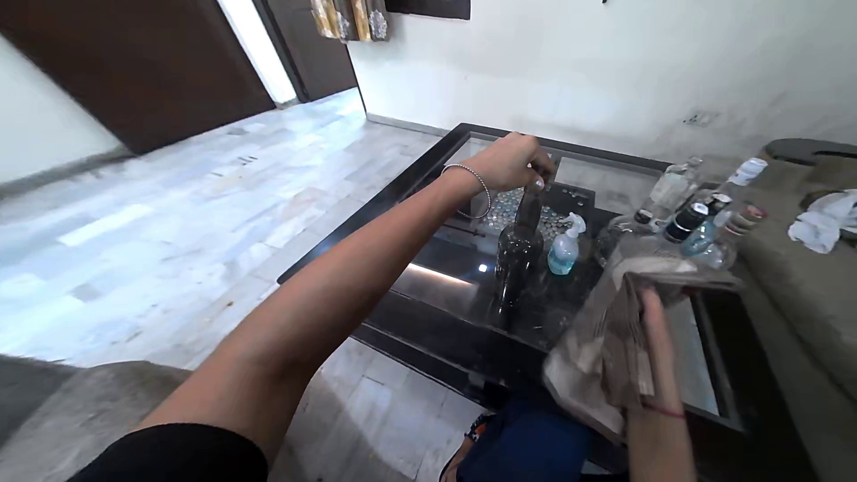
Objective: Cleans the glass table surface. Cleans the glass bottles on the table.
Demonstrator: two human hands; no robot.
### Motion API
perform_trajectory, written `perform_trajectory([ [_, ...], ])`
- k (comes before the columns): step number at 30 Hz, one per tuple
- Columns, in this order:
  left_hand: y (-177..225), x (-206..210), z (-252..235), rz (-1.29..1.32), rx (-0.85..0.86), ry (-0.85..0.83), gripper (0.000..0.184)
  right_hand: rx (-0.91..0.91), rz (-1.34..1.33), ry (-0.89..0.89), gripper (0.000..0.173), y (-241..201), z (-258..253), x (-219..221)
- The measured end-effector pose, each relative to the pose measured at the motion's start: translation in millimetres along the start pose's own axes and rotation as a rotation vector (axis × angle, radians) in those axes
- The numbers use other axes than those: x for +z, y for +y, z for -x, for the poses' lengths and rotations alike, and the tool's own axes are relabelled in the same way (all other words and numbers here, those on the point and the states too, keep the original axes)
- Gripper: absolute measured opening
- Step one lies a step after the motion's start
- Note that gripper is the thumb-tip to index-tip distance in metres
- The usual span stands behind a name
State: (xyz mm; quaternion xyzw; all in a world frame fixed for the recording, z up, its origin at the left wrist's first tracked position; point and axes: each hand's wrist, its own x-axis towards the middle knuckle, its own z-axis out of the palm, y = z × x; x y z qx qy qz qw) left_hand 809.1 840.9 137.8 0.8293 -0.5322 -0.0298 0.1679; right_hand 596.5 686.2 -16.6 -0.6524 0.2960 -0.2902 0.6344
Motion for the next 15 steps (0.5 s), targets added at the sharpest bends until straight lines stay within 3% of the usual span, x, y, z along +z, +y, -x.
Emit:
perform_trajectory([
  [3,-3.6,1.5,-1.2,-0.013,0.039,0.008,0.024,0.048,-0.137,-0.076,0.032,14.0,4.2,-7.5],
  [6,-4.5,0.9,-1.6,-0.025,0.064,0.008,0.024,-0.130,-0.007,-0.069,0.033,-10.1,9.7,9.6],
  [9,-5.5,1.1,-1.2,-0.014,0.084,0.022,0.026,-0.347,0.170,-0.056,0.036,-33.3,2.2,56.0],
  [12,-3.2,2.2,0.9,-0.015,0.092,0.033,0.023,-0.431,0.229,-0.114,0.062,-37.4,-16.5,113.5],
  [15,-0.7,3.7,1.3,-0.027,0.070,0.049,0.012,-0.420,0.169,-0.015,0.079,-32.2,-33.4,152.7],
])
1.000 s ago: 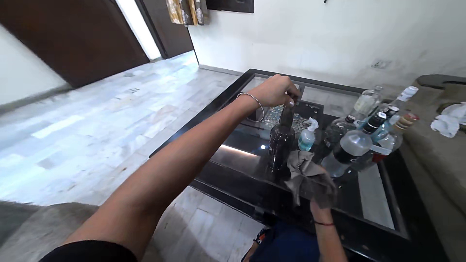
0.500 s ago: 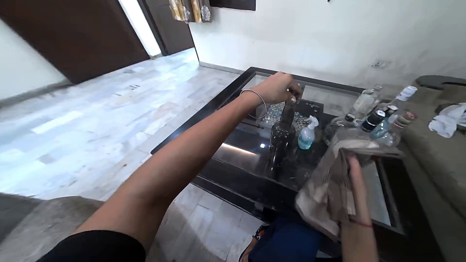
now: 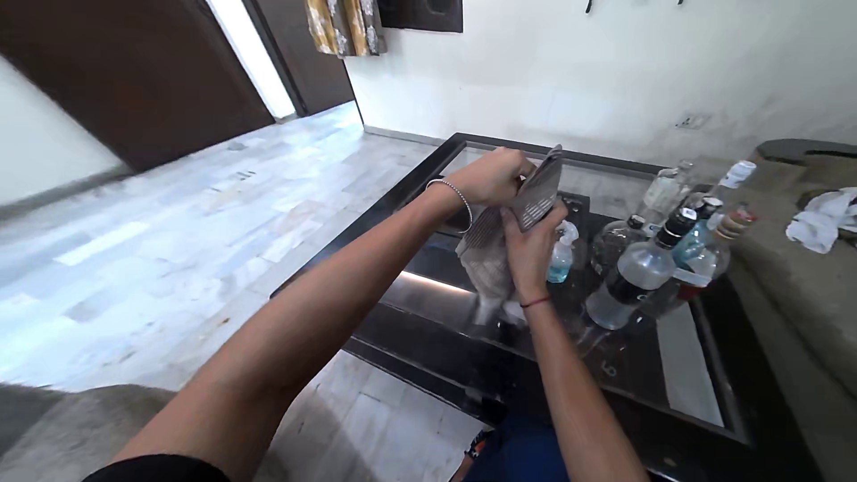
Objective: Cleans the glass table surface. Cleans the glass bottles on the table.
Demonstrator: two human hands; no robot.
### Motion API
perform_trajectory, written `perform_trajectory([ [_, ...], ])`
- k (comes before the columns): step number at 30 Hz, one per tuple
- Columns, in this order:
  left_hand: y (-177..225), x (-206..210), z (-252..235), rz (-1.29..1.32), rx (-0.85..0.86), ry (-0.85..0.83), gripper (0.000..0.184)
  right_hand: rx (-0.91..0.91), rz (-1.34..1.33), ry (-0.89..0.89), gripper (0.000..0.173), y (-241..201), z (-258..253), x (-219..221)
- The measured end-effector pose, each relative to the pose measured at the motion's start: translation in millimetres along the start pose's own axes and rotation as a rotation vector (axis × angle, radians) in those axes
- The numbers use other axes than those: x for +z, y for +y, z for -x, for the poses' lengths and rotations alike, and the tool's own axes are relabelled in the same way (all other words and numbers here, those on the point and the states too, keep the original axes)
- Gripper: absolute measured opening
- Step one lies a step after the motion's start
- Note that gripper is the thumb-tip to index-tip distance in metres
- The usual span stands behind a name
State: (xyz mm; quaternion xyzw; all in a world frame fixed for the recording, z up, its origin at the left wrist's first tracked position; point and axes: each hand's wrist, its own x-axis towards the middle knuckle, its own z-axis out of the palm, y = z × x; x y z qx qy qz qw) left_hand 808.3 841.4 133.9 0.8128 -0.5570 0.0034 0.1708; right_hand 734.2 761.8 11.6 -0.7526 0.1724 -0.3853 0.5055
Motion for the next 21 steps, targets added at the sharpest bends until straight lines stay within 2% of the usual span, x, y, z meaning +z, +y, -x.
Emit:
perform_trajectory([
  [2,-1.1,2.6,2.2,0.021,0.002,0.017,0.014,0.029,0.004,0.043,0.086,7.8,-4.9,10.9],
  [3,-2.3,4.8,3.4,0.030,0.011,0.031,0.015,0.032,0.039,0.048,0.084,11.0,-5.0,14.1],
  [6,-6.5,9.0,4.0,0.047,0.042,0.065,0.021,-0.019,0.113,0.062,0.064,23.1,-2.0,19.9],
  [10,-11.3,14.6,6.1,0.087,0.065,0.101,0.022,-0.049,0.200,0.085,0.064,33.1,6.9,22.5],
  [17,-15.2,20.3,7.5,0.111,0.091,0.126,0.039,-0.253,0.317,0.208,0.063,62.7,21.0,25.2],
  [21,-16.8,20.6,7.4,0.114,0.102,0.120,0.037,-0.218,0.326,0.128,0.069,75.2,32.6,19.9],
])
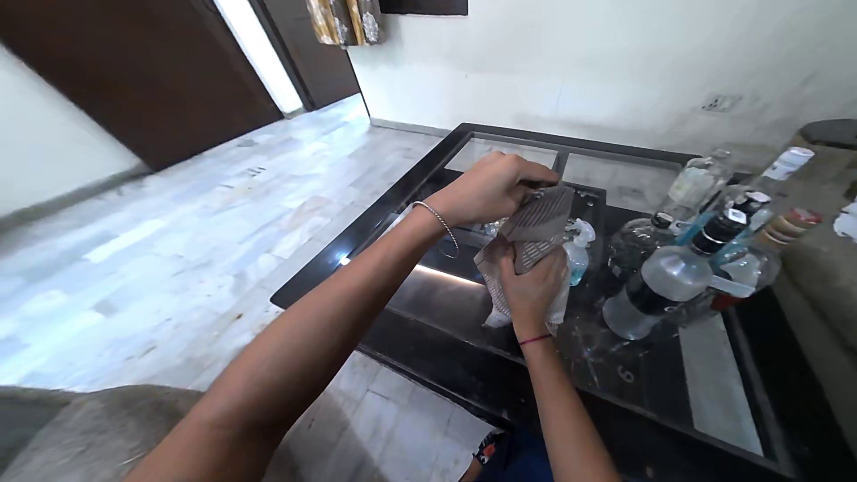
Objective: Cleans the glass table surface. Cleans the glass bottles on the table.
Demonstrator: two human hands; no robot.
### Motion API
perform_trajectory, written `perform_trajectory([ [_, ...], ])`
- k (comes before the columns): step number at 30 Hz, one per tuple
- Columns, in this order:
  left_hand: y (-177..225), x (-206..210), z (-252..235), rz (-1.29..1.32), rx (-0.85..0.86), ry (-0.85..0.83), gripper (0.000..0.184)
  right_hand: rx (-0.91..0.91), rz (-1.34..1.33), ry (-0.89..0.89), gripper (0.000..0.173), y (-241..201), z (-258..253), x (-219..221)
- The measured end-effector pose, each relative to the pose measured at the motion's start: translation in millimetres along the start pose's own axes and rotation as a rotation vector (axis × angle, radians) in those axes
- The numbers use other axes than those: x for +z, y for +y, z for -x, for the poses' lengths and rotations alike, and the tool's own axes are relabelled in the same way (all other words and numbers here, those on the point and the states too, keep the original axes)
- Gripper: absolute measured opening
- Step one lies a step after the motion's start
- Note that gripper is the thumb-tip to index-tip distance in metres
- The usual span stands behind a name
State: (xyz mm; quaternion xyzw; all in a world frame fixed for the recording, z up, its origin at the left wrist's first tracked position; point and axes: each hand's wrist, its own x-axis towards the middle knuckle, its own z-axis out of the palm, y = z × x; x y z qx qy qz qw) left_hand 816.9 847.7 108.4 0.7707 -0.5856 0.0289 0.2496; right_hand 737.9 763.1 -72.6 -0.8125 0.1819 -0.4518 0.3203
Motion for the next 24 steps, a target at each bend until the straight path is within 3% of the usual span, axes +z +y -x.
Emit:
perform_trajectory([
  [7,-0.9,1.2,-1.6,0.027,-0.030,-0.005,0.029,0.107,-0.103,0.029,0.064,13.6,16.8,10.1],
  [12,-0.9,1.9,-3.2,0.042,-0.011,0.010,0.028,0.219,-0.377,0.013,0.037,13.8,5.9,-6.9],
  [18,2.8,5.7,-0.3,0.000,-0.013,0.026,0.031,0.441,-0.395,-0.298,0.034,24.6,-48.4,-18.3],
  [21,5.3,6.2,0.7,0.001,-0.026,0.026,0.031,0.549,-0.524,-0.485,0.035,8.1,-79.9,-30.1],
  [24,3.6,9.2,1.5,0.005,-0.003,0.057,0.031,0.505,-0.687,-0.480,0.025,-15.3,-102.0,-37.7],
])
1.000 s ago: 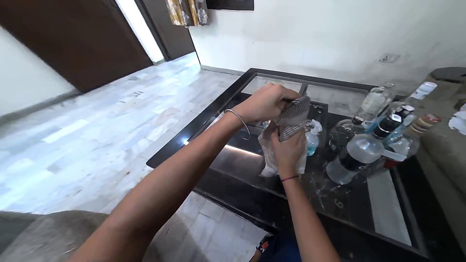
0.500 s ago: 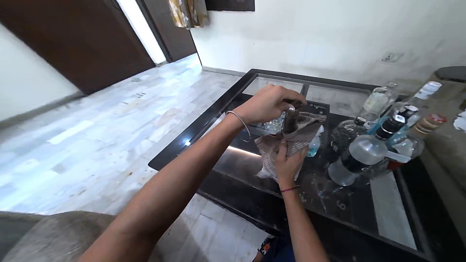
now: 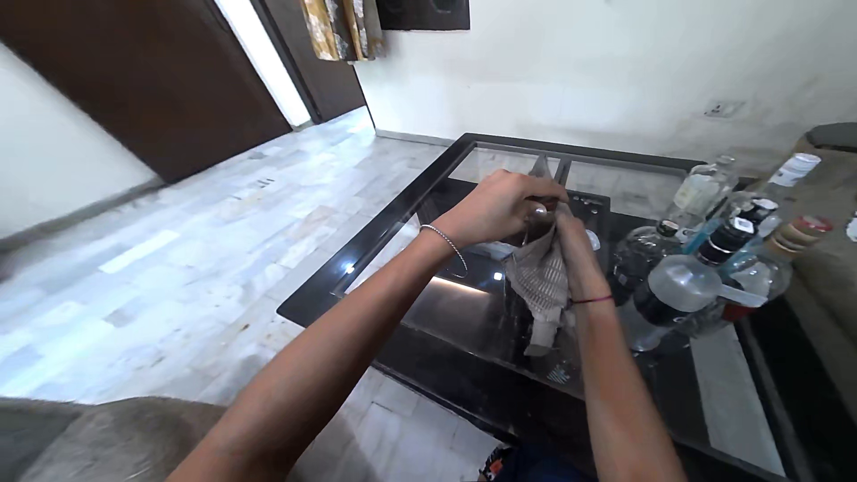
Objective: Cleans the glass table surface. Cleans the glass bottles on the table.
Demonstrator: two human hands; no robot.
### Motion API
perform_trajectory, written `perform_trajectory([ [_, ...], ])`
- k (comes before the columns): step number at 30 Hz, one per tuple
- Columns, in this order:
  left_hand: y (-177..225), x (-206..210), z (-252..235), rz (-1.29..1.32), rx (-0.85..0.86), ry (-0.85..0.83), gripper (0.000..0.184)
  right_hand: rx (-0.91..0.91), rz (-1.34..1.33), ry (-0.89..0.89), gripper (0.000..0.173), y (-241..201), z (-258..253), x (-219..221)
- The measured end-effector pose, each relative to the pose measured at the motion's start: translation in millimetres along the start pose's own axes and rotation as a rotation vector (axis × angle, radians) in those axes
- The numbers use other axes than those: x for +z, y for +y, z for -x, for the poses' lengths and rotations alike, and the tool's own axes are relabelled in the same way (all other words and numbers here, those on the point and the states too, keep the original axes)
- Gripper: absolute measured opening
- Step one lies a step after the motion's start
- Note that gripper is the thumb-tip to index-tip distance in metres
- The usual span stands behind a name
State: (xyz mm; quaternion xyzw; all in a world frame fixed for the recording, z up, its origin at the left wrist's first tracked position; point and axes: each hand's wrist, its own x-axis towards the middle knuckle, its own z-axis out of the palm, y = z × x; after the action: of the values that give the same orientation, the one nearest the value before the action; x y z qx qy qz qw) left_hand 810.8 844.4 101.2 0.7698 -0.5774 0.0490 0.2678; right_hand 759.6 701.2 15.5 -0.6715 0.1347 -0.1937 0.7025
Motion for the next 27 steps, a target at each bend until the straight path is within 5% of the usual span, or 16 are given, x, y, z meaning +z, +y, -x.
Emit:
perform_trajectory([
  [4,-5.2,4.9,2.6,-0.006,0.061,0.047,0.031,-0.218,-0.273,-0.001,0.029,-3.1,2.6,11.5],
  [8,-4.4,6.5,3.5,0.012,0.060,0.059,0.031,-0.265,-0.158,-0.036,0.032,21.0,0.4,6.0],
  [13,-3.1,14.0,4.8,0.043,0.050,0.119,0.032,-0.148,-0.011,-0.006,0.039,49.6,-0.4,-7.7],
  [20,5.7,31.6,11.6,0.162,-0.141,0.227,0.035,-0.064,-0.207,0.141,0.031,75.6,10.8,-7.8],
  [25,5.5,42.0,10.2,0.235,-0.184,0.353,0.029,0.186,-0.022,0.119,0.045,159.2,66.2,-23.1],
  [27,4.0,45.0,6.7,0.233,-0.195,0.406,0.029,0.152,-0.090,0.210,0.038,195.2,72.8,-16.7],
])
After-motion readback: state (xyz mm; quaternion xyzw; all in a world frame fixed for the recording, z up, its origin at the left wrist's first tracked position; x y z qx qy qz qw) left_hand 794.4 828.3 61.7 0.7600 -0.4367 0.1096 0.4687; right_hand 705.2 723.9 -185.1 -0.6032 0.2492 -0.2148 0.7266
